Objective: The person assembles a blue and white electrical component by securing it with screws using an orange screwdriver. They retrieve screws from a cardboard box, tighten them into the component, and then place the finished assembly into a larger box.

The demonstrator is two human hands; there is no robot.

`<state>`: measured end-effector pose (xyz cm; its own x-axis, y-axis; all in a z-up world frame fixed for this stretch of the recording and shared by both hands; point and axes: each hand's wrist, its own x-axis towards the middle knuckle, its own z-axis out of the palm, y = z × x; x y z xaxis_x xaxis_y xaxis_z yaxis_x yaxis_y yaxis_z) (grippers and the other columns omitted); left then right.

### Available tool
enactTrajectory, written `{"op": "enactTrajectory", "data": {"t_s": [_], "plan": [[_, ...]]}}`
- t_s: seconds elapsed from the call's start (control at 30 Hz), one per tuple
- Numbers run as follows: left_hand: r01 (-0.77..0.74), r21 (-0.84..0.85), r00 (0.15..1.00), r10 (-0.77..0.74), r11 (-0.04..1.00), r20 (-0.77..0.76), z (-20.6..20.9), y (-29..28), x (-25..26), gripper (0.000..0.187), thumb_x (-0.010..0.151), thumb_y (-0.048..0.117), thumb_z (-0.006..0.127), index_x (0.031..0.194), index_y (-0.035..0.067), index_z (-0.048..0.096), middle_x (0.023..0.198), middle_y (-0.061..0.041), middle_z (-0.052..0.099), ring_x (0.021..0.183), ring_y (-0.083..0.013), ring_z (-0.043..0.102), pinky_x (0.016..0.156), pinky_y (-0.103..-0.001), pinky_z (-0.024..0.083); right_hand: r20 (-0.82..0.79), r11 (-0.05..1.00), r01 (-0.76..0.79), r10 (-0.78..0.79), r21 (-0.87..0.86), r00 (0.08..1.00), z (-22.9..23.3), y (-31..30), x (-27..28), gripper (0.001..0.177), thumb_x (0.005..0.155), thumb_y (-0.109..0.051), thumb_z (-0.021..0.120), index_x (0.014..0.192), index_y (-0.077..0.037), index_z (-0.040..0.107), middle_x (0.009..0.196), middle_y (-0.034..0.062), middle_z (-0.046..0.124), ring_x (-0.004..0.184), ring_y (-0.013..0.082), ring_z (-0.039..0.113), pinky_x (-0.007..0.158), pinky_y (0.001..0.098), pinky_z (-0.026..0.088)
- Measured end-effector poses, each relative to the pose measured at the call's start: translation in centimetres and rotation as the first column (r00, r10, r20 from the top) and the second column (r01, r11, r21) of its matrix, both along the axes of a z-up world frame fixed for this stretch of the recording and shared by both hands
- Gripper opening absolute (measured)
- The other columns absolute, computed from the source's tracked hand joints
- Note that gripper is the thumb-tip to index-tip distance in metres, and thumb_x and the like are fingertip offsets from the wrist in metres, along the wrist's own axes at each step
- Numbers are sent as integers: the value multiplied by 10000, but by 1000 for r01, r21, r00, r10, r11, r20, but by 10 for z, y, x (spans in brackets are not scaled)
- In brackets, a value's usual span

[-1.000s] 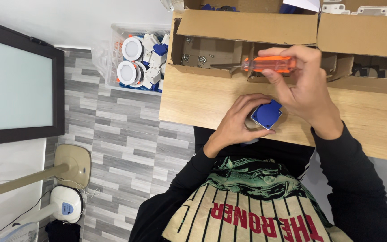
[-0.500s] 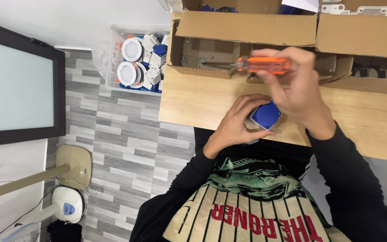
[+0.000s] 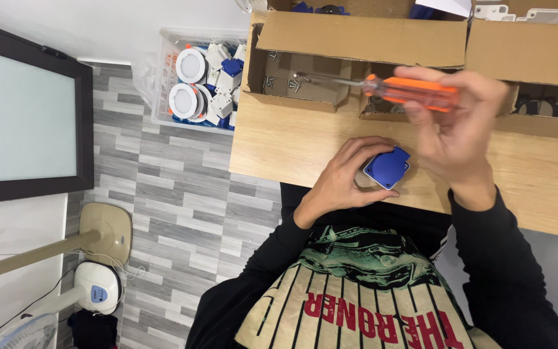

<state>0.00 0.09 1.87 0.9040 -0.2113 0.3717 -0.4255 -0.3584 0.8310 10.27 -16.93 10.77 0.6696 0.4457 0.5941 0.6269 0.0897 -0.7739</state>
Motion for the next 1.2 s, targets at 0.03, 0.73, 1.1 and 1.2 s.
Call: {"op": "enactTrajectory", "data": {"t_s": [0.03, 0.73, 1.1, 1.2], "plan": [[-1, 1, 1000, 1, 1000, 1, 1, 0, 0, 752, 894, 464, 914, 1474, 120, 580, 1494, -89, 645, 1422, -267, 633, 1261, -415, 534, 26, 999, 16, -17, 40, 1000, 3, -2, -1, 327, 1200, 100, 482, 1373, -13, 228, 1344, 536, 549, 1282, 622, 664, 1060, 642, 669], [-567, 192, 793, 469, 801, 389, 58, 101, 41, 404, 1066, 222, 834, 1400, 85, 654, 1391, -96, 725, 1304, -259, 685, 1176, -420, 535, 86, 943, 308, -319, 123, 944, -5, -34, -16, 289, 1274, -142, 495, 1376, -15, 256, 1397, 138, 299, 1079, 655, 722, 932, 654, 629], [-475, 380, 859, 323, 794, 397, 54, 107, 75, 109, 1057, 161, 770, 1164, 153, 789, 1136, 10, 806, 1028, -194, 697, 795, -352, 439, 14, 939, 308, -313, 152, 950, -6, -36, -22, 294, 1263, -155, 520, 1361, -47, 265, 1349, 185, 351, 1112, 638, 730, 955, 623, 653], [-454, 371, 868, 308, 810, 390, 54, 109, 76, 119, 1045, 109, 795, 1161, 134, 801, 1124, -7, 821, 1019, -198, 732, 801, -355, 478, -7, 933, 323, -326, 158, 945, -11, -42, -22, 305, 1266, -182, 520, 1363, -51, 261, 1347, 212, 389, 1107, 632, 728, 970, 629, 642]]}}
